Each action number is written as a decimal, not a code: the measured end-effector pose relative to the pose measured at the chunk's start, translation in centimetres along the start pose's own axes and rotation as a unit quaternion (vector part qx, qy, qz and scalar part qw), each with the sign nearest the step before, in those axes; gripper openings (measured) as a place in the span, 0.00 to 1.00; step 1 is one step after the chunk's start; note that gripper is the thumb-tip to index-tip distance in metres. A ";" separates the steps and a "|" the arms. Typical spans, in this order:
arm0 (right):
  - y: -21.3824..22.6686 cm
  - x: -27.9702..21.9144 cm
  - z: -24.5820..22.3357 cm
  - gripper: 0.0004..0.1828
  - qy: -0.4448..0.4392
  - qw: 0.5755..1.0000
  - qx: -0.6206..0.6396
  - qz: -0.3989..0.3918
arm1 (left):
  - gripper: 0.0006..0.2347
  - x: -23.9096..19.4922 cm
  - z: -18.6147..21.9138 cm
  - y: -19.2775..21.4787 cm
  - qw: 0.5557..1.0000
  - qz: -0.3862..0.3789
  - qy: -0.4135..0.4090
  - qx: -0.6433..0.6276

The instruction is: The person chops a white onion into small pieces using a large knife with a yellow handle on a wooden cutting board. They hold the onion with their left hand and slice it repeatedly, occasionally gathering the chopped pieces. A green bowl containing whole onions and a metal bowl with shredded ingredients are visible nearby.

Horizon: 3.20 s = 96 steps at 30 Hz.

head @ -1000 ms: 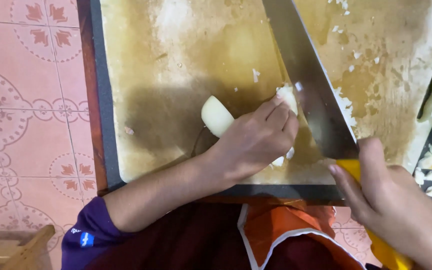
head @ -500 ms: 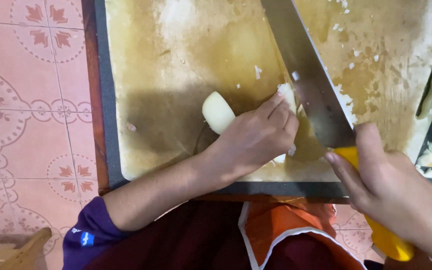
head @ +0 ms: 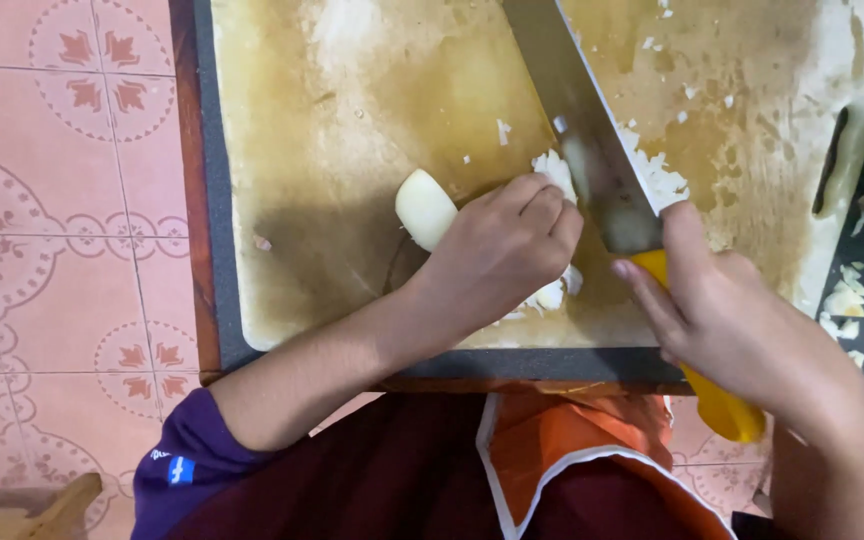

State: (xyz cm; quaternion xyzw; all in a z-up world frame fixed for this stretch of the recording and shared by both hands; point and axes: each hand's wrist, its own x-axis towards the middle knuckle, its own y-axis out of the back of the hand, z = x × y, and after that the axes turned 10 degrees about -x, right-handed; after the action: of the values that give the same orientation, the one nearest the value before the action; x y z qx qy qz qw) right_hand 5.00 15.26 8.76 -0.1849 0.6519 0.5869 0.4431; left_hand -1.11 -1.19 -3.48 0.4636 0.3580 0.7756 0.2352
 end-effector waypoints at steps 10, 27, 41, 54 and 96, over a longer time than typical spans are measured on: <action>-2.1 -1.5 2.1 0.21 -0.030 0.999 -0.022 -0.012 | 0.06 0.1 -0.1 0.1 0.999 0.025 0.011 0.032; -1.1 -0.8 2.0 0.21 0.010 0.999 -0.028 0.025 | 0.07 1.1 -1.4 5.1 0.993 0.010 0.055 -0.101; -0.7 -0.4 0.3 0.18 -0.001 0.999 -0.024 0.024 | 0.08 0.6 -2.8 4.3 0.990 -0.009 0.123 -0.073; 0.7 0.0 1.2 0.19 -0.026 0.999 0.024 -0.014 | 0.11 0.6 -3.3 2.3 0.997 -0.043 0.055 -0.038; -1.3 0.0 -1.5 0.19 0.019 0.999 -0.010 0.044 | 0.09 0.7 -3.1 2.4 0.997 0.004 0.073 -0.037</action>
State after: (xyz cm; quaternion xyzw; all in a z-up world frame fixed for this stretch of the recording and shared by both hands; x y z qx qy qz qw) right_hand 5.44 13.61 7.86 -0.1711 0.6620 0.6085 0.4028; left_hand -4.28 -3.27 -2.28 0.3987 0.3432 0.8209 0.2221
